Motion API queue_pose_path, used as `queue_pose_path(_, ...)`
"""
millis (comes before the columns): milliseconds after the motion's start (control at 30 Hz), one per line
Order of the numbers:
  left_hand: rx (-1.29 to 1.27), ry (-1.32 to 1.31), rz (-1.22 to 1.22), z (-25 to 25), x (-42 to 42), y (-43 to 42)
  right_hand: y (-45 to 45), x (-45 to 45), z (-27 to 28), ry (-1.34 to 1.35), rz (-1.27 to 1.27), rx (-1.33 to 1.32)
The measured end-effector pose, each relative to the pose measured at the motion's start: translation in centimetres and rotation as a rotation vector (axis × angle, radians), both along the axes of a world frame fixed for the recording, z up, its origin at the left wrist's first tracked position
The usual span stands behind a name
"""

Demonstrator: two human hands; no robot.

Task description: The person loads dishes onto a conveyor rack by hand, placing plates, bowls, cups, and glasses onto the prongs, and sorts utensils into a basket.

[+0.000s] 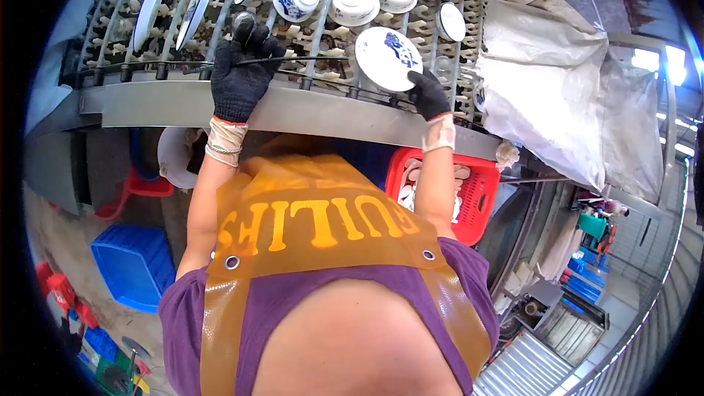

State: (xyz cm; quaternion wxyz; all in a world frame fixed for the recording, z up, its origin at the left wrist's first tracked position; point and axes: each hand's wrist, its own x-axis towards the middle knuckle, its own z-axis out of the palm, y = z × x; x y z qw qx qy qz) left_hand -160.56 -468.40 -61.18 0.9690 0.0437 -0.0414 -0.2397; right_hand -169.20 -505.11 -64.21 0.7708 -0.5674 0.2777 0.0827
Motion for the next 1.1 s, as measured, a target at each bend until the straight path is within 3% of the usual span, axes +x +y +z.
queue_pose_path(67,-0.017,0.014,0.004,-0.8,-0.1,0.0,1.6,1.3,-0.7,-0.059,0.03,-0.228)
queue_pose_path(100,-0.033,0.018,0.008,-1.0,0.1,0.1,2.1,2.2,-0.6,-0.025,-0.093,-0.053)
queue_pose_path(133,-0.032,0.016,0.022,-0.9,0.1,0.1,3.8,3.2,1.3,-0.072,-0.123,-0.11)
queue_pose_path(200,-0.068,0.044,0.031,-0.9,-0.3,0.1,5.5,4.7,5.3,0.055,-0.016,-0.49)
queue_pose_path(233,-0.083,0.079,0.025,-0.9,-0.4,0.1,6.1,5.0,5.4,-0.193,-0.014,-0.46)
queue_pose_path(267,-0.088,0.088,0.018,-1.0,-0.4,0.0,7.0,5.5,6.3,-0.115,0.017,-0.634)
queue_pose_path(333,-0.12,0.014,0.021,-1.0,-0.4,-0.5,8.7,6.0,7.1,-0.242,0.137,-0.85)
queue_pose_path(433,-0.104,0.004,0.034,-1.2,-0.6,-0.7,10.7,5.4,8.5,-0.287,0.14,-0.89)
queue_pose_path(467,-0.107,0.007,0.038,-1.4,-0.5,-0.6,10.5,5.2,8.1,-0.284,0.136,-0.889)
queue_pose_path(533,-0.118,0.013,0.044,-1.2,-0.7,-0.5,8.8,4.1,6.8,-0.38,0.096,-1.196)
queue_pose_path(600,-0.139,0.018,0.042,-1.3,-1.0,-0.8,6.2,2.5,6.5,-0.131,0.124,-1.247)
queue_pose_path(767,-0.125,-0.02,0.094,-1.9,-1.5,-0.5,-3.5,-0.2,0.8,0.092,0.075,-1.426)
queue_pose_path(800,-0.113,0.006,0.108,-2.0,-1.5,-0.5,-4.4,0.4,0.0,0.079,0.054,-1.419)
queue_pose_path(867,-0.086,0.016,0.1,-1.8,-1.6,-0.6,-6.3,1.9,-1.0,-0.225,-0.002,-1.589)
queue_pose_path(933,-0.023,-0.012,0.119,-2.2,-1.3,-1.2,-8.0,7.1,-2.6,-0.363,-0.006,-1.798)
queue_pose_path(1067,0.133,-0.07,0.216,-0.9,-1.9,-1.4,-9.1,12.9,-4.3,-0.201,0.423,-1.721)
queue_pose_path(1100,0.201,0.01,0.269,-0.5,-2.5,-0.8,-9.1,13.9,-5.0,-0.2,0.348,-1.671)
